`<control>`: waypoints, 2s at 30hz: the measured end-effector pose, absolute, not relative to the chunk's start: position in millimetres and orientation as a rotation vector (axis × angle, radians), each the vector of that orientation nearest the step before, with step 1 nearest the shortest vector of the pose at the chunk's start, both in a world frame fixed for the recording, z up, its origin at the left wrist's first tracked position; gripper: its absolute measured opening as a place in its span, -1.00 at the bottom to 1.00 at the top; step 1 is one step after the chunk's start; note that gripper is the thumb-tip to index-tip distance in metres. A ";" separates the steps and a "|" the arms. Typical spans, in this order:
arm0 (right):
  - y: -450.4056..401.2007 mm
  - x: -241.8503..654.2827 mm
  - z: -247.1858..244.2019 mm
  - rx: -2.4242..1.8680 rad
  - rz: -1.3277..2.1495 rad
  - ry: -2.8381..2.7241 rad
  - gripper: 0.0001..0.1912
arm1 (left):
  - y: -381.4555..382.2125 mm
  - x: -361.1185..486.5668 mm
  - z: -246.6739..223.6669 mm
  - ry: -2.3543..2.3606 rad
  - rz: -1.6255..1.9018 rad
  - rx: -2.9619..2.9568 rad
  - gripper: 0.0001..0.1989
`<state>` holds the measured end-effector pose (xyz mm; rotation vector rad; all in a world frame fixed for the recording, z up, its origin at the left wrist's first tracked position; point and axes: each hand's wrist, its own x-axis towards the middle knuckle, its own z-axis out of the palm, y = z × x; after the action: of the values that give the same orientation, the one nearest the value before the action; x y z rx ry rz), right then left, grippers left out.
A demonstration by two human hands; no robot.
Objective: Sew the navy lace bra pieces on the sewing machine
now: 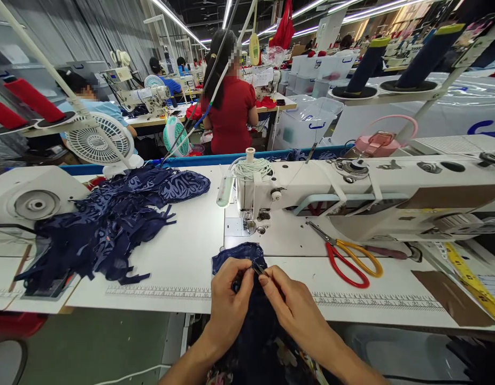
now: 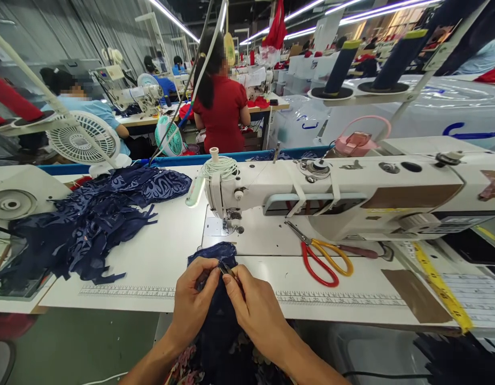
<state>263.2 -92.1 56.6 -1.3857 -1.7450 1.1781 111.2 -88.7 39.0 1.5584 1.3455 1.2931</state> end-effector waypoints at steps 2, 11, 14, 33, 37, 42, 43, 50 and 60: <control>-91.3 263.2 57.6 -1.319 1.285 -1.686 -0.64 | -89.1 110.3 37.2 1.347 1.327 1.621 -0.90; -88.6 263.1 59.3 -1.199 1.646 -1.379 -0.55 | -83.6 109.9 25.8 1.307 1.641 2.254 -0.70; -88.5 263.3 58.4 -1.201 1.724 -1.289 -0.53 | -82.3 108.9 21.7 1.296 1.670 2.399 -0.64; -94.9 260.0 49.1 -1.164 1.695 -1.188 -0.55 | -86.2 116.8 20.9 1.285 1.704 2.333 -0.65; -95.7 260.0 47.9 -1.130 1.739 -1.122 -0.55 | -88.6 119.2 19.9 1.282 1.669 2.177 -0.68; -96.1 263.4 45.6 -1.150 1.660 -1.262 -0.57 | -94.5 120.6 19.5 1.309 1.541 1.898 -0.79; -96.0 263.9 45.2 -1.141 1.672 -1.266 -0.57 | -95.4 120.8 19.9 1.322 1.505 1.834 -0.82; -94.3 264.6 45.8 -1.096 1.781 -1.183 -0.57 | -93.7 121.4 19.8 1.276 1.570 1.909 -0.79; -98.4 266.5 45.4 -1.084 1.832 -1.093 -0.56 | -97.5 125.3 18.2 1.315 1.585 1.916 -0.81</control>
<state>266.5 -98.4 45.4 -1.0844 -1.0927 1.8316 125.3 -97.5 18.2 1.9165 1.3146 1.5846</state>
